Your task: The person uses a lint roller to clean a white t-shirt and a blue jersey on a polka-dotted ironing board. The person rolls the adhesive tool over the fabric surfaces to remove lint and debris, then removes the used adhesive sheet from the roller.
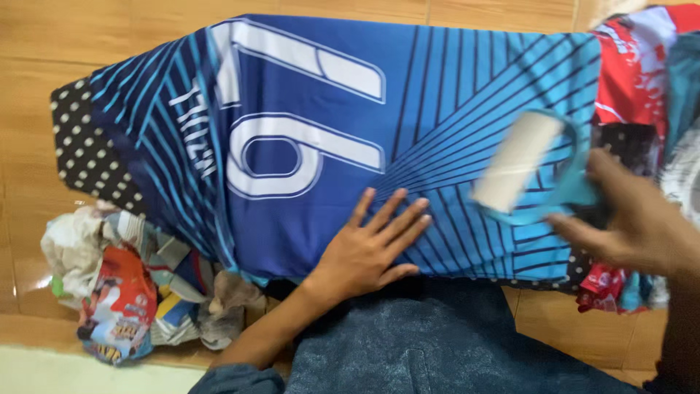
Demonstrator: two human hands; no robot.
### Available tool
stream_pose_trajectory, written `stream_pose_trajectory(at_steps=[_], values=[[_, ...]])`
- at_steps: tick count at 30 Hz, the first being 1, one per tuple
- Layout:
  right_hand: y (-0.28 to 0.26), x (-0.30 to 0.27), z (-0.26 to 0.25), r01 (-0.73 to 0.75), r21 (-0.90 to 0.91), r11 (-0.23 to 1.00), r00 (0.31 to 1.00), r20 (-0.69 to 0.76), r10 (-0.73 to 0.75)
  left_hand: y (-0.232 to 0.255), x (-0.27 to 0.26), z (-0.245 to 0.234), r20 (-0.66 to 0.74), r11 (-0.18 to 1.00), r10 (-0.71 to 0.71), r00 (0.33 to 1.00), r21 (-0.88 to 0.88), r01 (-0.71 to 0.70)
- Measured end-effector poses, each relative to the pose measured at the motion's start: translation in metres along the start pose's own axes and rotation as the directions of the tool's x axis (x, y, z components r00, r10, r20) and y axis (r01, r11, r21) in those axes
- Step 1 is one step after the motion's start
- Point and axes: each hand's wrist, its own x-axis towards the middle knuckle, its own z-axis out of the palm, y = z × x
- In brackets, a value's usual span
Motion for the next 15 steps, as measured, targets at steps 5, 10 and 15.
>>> stream_pose_trajectory(at_steps=[5,10,15], values=[[-0.082,0.063,0.05,-0.137,-0.33,0.934,0.934,0.272,0.233,0.014,0.0,0.013,-0.003,1.0,-0.027,1.0,0.011,0.027],[-0.117,0.115,0.1,0.21,-0.307,0.928,0.957,0.261,-0.13,0.019,-0.001,0.028,0.041,0.994,-0.036,0.999,-0.104,0.04],[-0.149,0.149,0.137,0.311,-0.34,0.888,0.94,0.247,-0.235,0.017,-0.002,0.027,-0.012,0.99,-0.055,0.998,-0.13,0.053]])
